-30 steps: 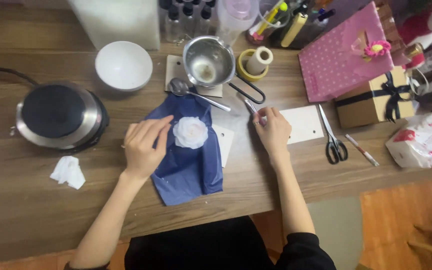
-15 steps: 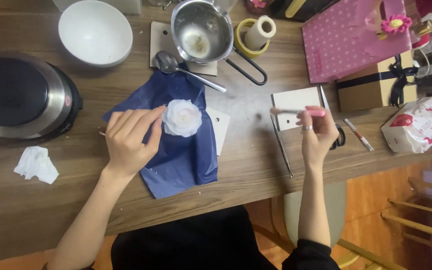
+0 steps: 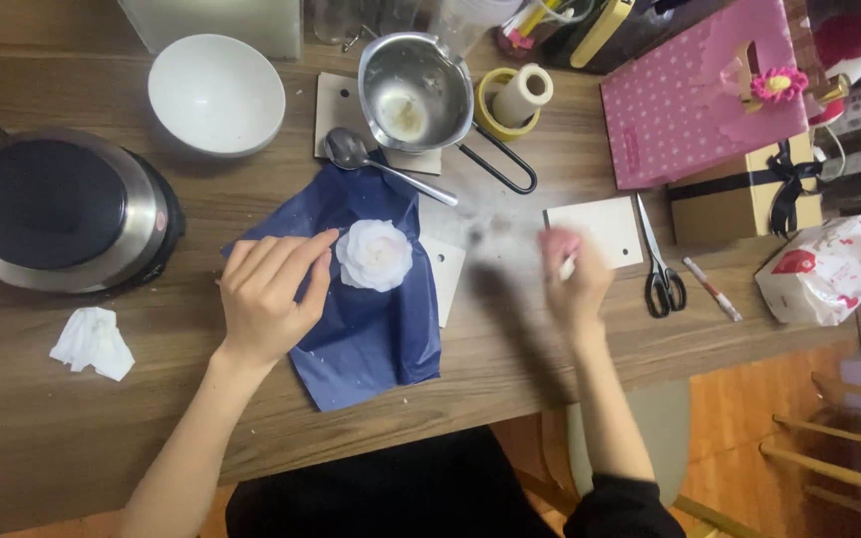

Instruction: Applying finishing details to a wax rose using a brush and melted wax

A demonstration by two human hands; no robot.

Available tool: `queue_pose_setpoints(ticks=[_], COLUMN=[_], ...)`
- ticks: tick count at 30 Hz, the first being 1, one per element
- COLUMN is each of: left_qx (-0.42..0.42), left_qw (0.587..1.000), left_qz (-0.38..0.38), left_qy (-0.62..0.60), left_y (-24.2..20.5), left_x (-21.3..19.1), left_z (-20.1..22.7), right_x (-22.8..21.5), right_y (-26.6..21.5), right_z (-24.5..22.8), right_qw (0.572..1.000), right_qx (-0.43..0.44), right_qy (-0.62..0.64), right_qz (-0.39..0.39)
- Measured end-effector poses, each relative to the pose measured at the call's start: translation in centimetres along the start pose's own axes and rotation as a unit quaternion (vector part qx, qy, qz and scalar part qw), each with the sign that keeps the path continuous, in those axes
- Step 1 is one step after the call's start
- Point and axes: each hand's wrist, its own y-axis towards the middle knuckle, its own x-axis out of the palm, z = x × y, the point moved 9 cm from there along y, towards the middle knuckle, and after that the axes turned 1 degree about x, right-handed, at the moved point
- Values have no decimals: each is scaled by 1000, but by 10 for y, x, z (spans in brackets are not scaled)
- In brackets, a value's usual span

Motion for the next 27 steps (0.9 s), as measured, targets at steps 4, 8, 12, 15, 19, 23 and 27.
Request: queue_pose_setpoints(ticks=[4, 8, 12, 15, 19, 23, 27], left_qx=[19, 20, 15, 6, 13, 3, -3], left_qw=[1000, 1000, 999, 999, 999, 999, 999], left_qz=[-1, -1, -13, -22, -35, -42, -43], left_qy=[6, 22, 28, 22, 23, 19, 18], left_y=[1, 2, -1, -2, -3, -2, -4], left_x=[-2, -3, 2, 5, 6, 8, 10], left_z=[6, 5, 0, 1, 4, 2, -2], right_x=[10, 17, 11, -1, -14, -15, 1], right_y=[34, 7, -13, -3, 27, 35, 16], right_z=[26, 12, -17, 12, 62, 80, 84], right_qw=[992, 983, 956, 965, 984, 987, 989], right_qx=[101, 129, 190, 182, 166, 149, 137], right_qy=[74, 113, 187, 173, 65, 62, 50], right_qz=[-22, -70, -119, -70, -1, 12, -26])
